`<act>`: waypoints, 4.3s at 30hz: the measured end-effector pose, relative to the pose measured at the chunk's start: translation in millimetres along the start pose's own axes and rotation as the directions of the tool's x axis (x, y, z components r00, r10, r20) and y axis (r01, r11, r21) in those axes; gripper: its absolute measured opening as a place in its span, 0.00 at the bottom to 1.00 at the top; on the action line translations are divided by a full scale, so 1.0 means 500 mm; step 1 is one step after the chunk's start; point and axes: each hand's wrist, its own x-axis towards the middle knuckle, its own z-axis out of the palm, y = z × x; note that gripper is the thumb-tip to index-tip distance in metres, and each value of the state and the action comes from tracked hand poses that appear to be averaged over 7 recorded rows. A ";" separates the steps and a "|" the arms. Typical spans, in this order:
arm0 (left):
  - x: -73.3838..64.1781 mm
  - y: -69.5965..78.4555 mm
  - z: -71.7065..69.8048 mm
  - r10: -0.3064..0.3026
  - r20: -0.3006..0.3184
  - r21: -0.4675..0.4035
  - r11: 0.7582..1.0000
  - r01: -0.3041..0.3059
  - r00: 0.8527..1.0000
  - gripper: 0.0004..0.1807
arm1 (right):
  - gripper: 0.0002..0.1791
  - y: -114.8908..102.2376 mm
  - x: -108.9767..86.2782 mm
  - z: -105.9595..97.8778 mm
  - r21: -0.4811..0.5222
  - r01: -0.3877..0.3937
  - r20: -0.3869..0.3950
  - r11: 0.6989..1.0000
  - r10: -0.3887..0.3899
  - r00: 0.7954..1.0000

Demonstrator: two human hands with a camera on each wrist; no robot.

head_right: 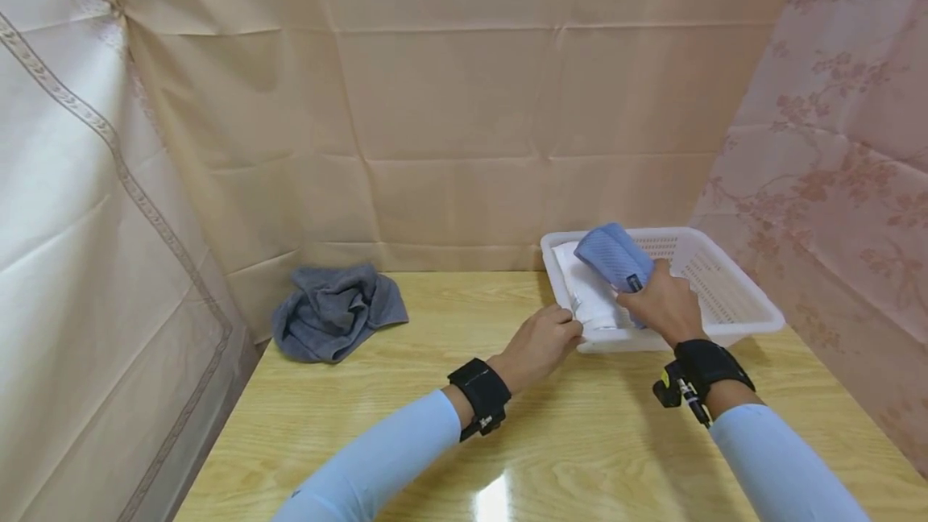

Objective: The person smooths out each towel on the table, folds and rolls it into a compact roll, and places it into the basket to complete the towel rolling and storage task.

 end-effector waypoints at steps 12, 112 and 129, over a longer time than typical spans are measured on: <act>0.000 -0.003 0.001 0.002 -0.016 -0.012 1.000 -0.002 1.000 0.06 | 0.52 0.023 0.002 0.002 0.002 -0.025 -0.012 1.000 0.025 1.000; -0.006 0.015 0.000 0.001 0.023 -0.041 0.999 0.000 1.000 0.07 | 0.50 0.075 0.029 0.025 -0.214 -0.125 0.405 0.969 0.204 0.891; -0.005 0.020 0.004 0.014 0.034 -0.035 0.999 -0.013 0.999 0.08 | 0.49 0.087 0.038 0.028 -0.220 -0.062 0.487 0.973 0.165 0.857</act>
